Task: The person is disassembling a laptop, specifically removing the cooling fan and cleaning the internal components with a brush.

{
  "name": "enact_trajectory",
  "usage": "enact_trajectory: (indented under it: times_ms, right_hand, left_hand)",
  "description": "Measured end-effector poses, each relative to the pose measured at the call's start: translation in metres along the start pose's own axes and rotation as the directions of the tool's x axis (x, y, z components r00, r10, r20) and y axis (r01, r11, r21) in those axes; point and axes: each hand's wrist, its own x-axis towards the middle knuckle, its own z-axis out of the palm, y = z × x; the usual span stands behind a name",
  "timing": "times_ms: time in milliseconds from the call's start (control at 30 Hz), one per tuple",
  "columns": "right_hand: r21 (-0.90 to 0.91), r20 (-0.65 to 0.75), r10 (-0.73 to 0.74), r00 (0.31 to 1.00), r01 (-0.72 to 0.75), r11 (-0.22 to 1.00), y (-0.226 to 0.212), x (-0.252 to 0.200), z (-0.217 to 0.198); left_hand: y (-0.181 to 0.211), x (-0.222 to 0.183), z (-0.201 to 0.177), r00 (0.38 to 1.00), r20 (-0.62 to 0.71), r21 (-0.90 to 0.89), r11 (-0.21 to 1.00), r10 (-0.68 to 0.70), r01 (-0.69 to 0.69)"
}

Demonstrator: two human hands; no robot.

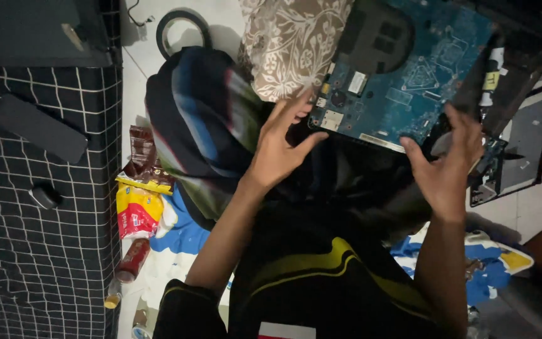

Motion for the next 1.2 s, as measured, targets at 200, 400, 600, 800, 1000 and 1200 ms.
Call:
enact_trajectory:
  times_ms: [200, 400, 600, 800, 1000, 1200]
  right_hand:
    - [0.084, 0.136, 0.128, 0.982, -0.14, 0.987, 0.001, 0.006, -0.013]
    - [0.145, 0.094, -0.065, 0.993, 0.051, 0.988, 0.018, 0.007, -0.015]
    - [0.347, 0.057, 0.068, 0.996, -0.084, 0.934, 0.025, 0.006, -0.013]
    - [0.432, 0.005, 0.093, 0.996, -0.086, 0.898, 0.035, 0.006, -0.002]
    - [0.363, -0.013, 0.058, 0.998, -0.05, 0.93, 0.031, 0.003, -0.002]
    - [0.225, -0.04, -0.034, 0.999, 0.043, 0.973, 0.037, -0.005, -0.003]
  left_hand:
    - [-0.006, 0.001, -0.004, 1.0, 0.024, -0.036, 0.999, 0.02, -0.019]
    - [-0.001, 0.005, -0.006, 1.0, -0.021, -0.055, 0.998, -0.002, 0.001]
    - [0.0, 0.005, -0.008, 0.999, -0.036, -0.046, 0.999, 0.0, -0.002]
    - [0.008, 0.009, -0.009, 1.0, -0.003, -0.011, 1.0, 0.01, -0.01]
    - [0.006, 0.005, 0.004, 0.996, -0.072, -0.034, 0.998, -0.057, 0.054]
    - [0.002, -0.015, 0.033, 0.928, -0.211, -0.576, 0.806, -0.306, 0.135]
